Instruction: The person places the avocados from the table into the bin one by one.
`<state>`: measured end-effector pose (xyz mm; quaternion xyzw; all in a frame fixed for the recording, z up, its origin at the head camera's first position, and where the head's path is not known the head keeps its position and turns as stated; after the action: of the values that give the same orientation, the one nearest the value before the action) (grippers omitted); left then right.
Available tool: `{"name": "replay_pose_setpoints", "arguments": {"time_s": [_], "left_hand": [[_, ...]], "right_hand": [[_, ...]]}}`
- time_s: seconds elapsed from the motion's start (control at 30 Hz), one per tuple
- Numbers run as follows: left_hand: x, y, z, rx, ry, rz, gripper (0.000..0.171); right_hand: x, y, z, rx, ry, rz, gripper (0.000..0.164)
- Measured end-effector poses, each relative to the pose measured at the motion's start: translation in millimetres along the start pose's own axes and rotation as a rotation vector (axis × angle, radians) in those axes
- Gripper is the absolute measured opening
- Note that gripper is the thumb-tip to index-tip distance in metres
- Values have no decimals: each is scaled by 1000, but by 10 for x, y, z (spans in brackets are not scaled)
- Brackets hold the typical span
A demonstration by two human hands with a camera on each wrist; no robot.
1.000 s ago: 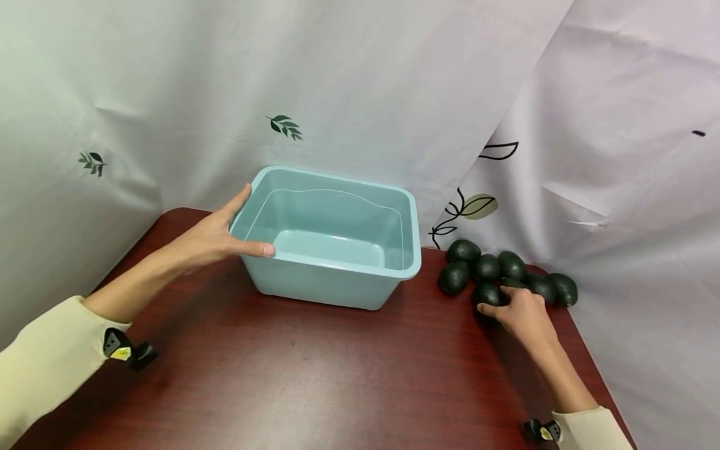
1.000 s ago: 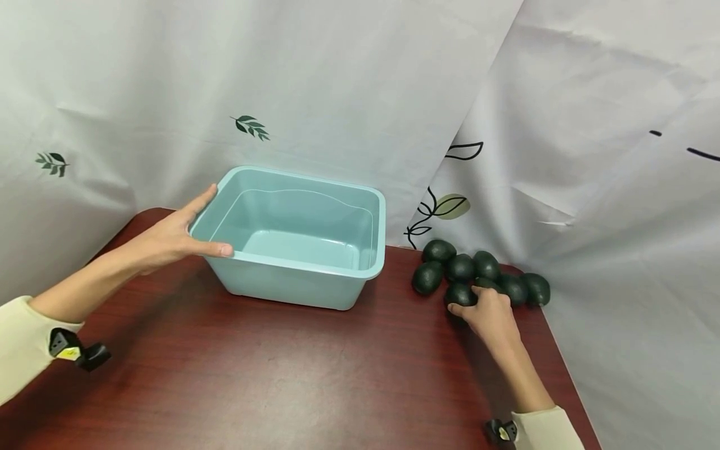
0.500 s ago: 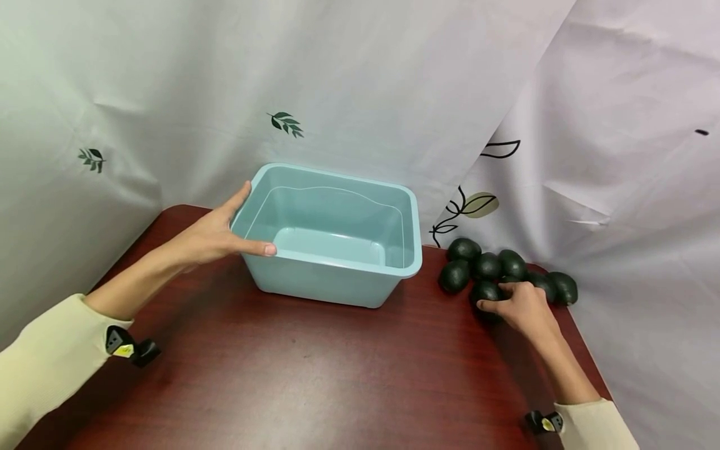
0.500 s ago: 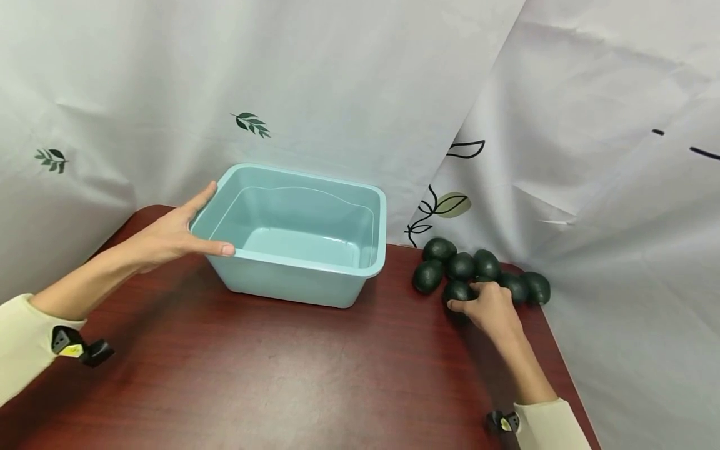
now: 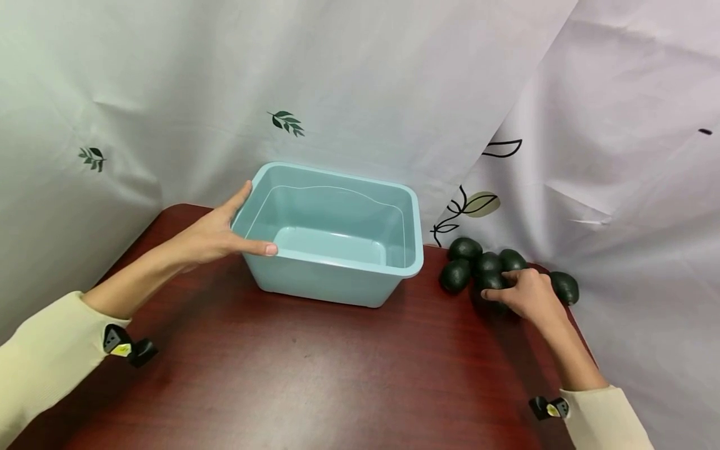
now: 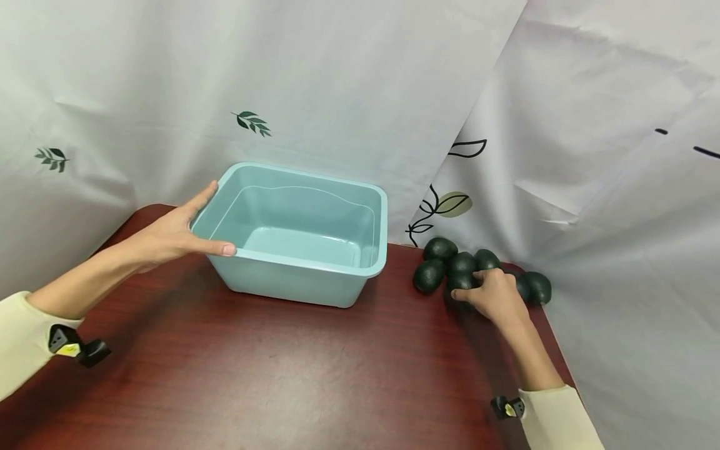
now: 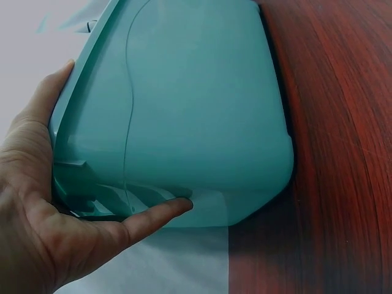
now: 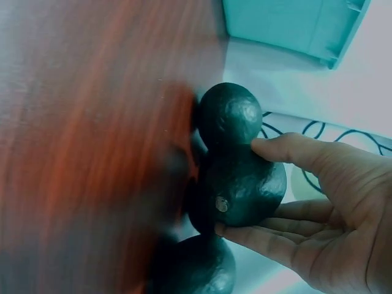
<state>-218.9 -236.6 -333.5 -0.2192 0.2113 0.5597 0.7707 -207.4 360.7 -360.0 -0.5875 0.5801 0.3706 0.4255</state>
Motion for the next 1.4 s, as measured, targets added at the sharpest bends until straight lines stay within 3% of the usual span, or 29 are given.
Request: {"name": "replay_pose_setpoints", "arguments": {"time_s": [0.5, 0.7, 1.4], "left_hand": [[4, 11, 0, -10, 2, -7, 141], [10, 15, -3, -9, 0, -15, 139], [11, -2, -15, 17, 1, -3, 133]], "right_hand": [[-192, 88, -208, -30, -14, 5, 88], [-217, 114, -286, -57, -1, 38, 85], [-281, 140, -496, -74, 37, 32, 89]]}}
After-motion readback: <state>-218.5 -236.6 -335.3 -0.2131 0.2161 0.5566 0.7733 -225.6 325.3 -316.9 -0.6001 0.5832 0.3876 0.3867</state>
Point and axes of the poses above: each hand's wrist, its own y-axis towards the middle knuckle, its own x-axis out of the palm, z = x × y, the point moved 1 cm from there along y, towards the middle knuckle, and after that the axes turned 4 degrees about y, right-handed, at the moved point
